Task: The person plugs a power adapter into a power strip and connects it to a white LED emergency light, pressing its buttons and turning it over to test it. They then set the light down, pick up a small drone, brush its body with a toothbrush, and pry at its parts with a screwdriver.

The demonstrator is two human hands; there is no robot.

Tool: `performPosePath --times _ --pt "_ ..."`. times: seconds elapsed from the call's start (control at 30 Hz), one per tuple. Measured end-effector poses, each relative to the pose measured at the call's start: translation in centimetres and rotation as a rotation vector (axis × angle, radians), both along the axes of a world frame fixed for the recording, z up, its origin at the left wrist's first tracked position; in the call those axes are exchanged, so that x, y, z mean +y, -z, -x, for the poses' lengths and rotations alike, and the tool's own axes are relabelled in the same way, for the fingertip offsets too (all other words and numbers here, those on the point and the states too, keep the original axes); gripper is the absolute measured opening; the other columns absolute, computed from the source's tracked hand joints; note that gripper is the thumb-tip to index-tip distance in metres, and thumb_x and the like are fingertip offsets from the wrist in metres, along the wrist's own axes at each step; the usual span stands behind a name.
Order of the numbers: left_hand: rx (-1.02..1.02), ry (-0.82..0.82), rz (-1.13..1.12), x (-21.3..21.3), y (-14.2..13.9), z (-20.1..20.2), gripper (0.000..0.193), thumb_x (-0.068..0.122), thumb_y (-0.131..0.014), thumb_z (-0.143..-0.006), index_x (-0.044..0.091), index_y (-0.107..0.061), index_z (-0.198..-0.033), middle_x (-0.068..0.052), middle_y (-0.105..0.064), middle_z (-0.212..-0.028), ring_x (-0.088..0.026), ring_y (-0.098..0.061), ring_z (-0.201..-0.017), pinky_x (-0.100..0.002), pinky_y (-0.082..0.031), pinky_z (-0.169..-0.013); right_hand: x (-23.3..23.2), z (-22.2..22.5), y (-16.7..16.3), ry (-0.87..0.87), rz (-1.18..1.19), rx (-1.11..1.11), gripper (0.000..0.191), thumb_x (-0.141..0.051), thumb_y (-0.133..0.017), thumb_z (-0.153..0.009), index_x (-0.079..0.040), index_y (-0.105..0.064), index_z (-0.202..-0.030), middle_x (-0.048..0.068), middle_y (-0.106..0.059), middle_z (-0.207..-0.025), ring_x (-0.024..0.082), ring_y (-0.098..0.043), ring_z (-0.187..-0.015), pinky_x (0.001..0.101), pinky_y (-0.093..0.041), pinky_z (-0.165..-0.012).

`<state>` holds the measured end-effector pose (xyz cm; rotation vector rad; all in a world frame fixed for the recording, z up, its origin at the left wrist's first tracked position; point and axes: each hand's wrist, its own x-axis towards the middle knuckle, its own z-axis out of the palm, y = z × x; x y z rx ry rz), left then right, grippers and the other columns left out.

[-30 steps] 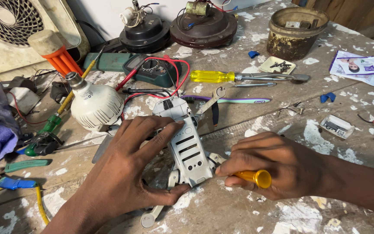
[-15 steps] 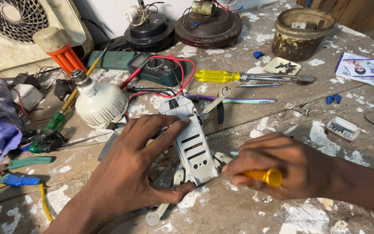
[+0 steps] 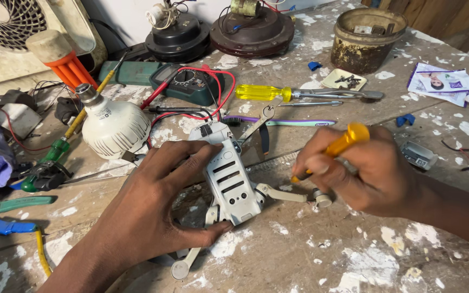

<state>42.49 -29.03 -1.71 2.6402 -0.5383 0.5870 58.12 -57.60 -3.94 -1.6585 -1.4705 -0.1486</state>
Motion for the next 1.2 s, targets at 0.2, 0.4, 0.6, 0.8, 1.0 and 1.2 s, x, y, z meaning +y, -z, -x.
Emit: performPosePath --times 0.2,0.4,0.6,0.8,1.0,1.2 --pt "0.021 -0.001 0.027 0.0 0.0 -0.1 0.097 0.038 -0.092 -0.060 -0.005 -0.056 -0.139 -0.021 -0.060 -0.132 -0.037 -0.060 -0.121 -0.044 -0.048 -0.102 0.1 1.9 -1.1 -0.043 0.050 -0.055 0.022 -0.017 -0.056 -0.104 0.001 -0.067 -0.107 0.005 -0.073 -0.091 0.008 -0.076 -0.071 0.0237 -0.062 -0.061" --pt "-0.001 0.014 0.016 0.0 0.0 -0.1 0.096 0.038 -0.092 -0.060 -0.005 -0.057 -0.138 -0.021 -0.061 -0.131 -0.037 -0.060 -0.119 -0.044 -0.048 -0.101 0.5 1.8 -0.8 -0.029 0.038 -0.020 0.018 -0.014 -0.057 -0.105 0.001 -0.067 -0.103 0.006 -0.074 -0.095 0.010 -0.076 -0.070 0.0242 -0.061 -0.060" --pt "-0.020 0.016 -0.004 0.0 -0.1 -0.1 0.097 0.038 -0.093 -0.059 -0.006 -0.057 -0.138 -0.022 -0.060 -0.130 -0.038 -0.059 -0.119 -0.045 -0.048 -0.100 0.5 1.7 -0.4 -0.004 0.044 -0.195 0.015 -0.015 -0.062 -0.101 -0.001 -0.067 -0.099 0.003 -0.075 -0.092 0.010 -0.073 -0.064 0.0260 -0.057 -0.056" --pt "-0.012 0.017 0.004 0.0 -0.1 -0.1 0.097 0.038 -0.092 -0.059 -0.005 -0.057 -0.138 -0.021 -0.060 -0.130 -0.037 -0.060 -0.119 -0.044 -0.048 -0.100 0.7 1.6 -0.4 -0.016 0.028 -0.263 0.015 -0.016 -0.063 -0.102 -0.001 -0.066 -0.099 0.002 -0.072 -0.089 0.011 -0.073 -0.063 0.0271 -0.057 -0.057" --pt "-0.004 0.014 0.010 0.0 -0.1 -0.1 0.097 0.038 -0.093 -0.059 -0.006 -0.056 -0.138 -0.021 -0.061 -0.130 -0.037 -0.060 -0.119 -0.044 -0.048 -0.100 0.8 1.7 -0.2 0.022 0.038 -0.201 0.020 -0.017 -0.060 -0.102 0.000 -0.068 -0.095 0.005 -0.077 -0.095 0.010 -0.075 -0.064 0.0258 -0.059 -0.056" --pt "-0.013 0.015 0.006 0.0 0.1 -0.2 0.097 0.038 -0.093 -0.058 -0.005 -0.057 -0.138 -0.021 -0.061 -0.129 -0.037 -0.060 -0.118 -0.044 -0.049 -0.100 0.8 1.6 -0.2 0.030 0.058 -0.189 0.019 -0.016 -0.061 -0.101 0.000 -0.067 -0.093 0.005 -0.077 -0.094 0.010 -0.075 -0.064 0.0262 -0.059 -0.056"
